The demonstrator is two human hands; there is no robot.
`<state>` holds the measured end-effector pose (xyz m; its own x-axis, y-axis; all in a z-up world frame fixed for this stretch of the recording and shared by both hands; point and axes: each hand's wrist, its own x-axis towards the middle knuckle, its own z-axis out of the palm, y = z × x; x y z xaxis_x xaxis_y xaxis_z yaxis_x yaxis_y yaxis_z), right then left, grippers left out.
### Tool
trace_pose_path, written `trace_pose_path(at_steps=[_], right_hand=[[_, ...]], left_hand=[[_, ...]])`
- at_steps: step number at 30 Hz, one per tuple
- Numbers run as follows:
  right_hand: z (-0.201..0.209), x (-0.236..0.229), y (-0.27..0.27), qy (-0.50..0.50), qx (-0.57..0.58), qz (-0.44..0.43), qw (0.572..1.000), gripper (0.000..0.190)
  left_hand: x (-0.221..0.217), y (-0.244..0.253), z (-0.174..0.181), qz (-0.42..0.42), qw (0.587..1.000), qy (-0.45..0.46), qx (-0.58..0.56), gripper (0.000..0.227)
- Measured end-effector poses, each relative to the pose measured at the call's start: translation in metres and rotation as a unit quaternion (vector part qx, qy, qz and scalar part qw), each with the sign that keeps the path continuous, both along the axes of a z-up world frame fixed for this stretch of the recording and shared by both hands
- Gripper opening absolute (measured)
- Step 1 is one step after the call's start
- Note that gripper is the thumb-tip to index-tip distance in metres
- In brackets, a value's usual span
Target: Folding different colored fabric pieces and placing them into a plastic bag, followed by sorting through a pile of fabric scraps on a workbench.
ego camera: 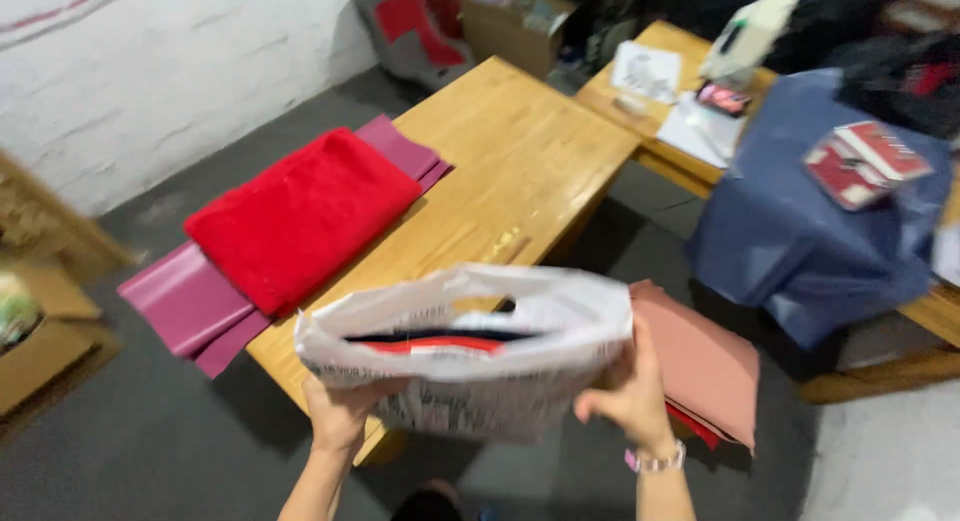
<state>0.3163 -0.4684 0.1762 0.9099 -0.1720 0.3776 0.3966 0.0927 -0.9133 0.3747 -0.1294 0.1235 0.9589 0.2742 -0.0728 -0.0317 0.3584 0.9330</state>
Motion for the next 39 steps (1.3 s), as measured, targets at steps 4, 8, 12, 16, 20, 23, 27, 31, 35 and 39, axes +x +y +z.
trace_pose_path(at_steps=[4,8,12,16,20,23,27,31,35,39], right_hand=[[-0.024,0.125,-0.024,0.158,-0.134,-0.006,0.978,0.121],[-0.017,0.235,-0.031,0.109,-0.158,0.001,0.981,0.108],[-0.006,0.343,-0.053,0.101,-0.134,0.023,0.986,0.086],[-0.062,0.443,-0.101,0.108,-0.144,0.062,0.982,0.069],[-0.092,0.500,-0.144,0.110,-0.125,0.088,0.982,0.070],[-0.127,0.519,-0.171,0.053,-0.132,0.136,0.980,0.057],[-0.153,0.524,-0.163,0.063,-0.205,0.190,0.958,0.082],[-0.165,0.517,-0.154,0.320,-0.141,0.202,0.915,0.041],[-0.184,0.505,-0.158,0.325,-0.154,0.261,0.896,0.025],[-0.229,0.493,-0.182,0.258,-0.147,0.260,0.919,0.041]], left_hand=[[0.059,-0.022,-0.007,0.067,0.994,-0.077,0.042,0.058],[0.130,-0.052,-0.030,0.150,0.974,-0.159,0.063,0.068],[0.203,-0.081,-0.021,0.178,0.971,-0.137,0.084,0.069],[0.254,-0.102,0.022,0.136,0.976,-0.052,0.159,0.080],[0.294,-0.125,-0.021,0.055,0.974,0.057,0.212,0.090],[0.301,-0.143,-0.045,0.093,0.985,0.035,0.143,0.081],[0.318,-0.152,-0.096,0.145,0.981,0.084,0.099,0.072],[0.338,-0.162,-0.110,0.109,0.984,0.034,0.135,0.073],[0.303,-0.176,-0.131,0.049,0.983,0.002,0.179,0.074],[0.313,-0.195,-0.138,0.065,0.945,0.012,0.321,0.075]])
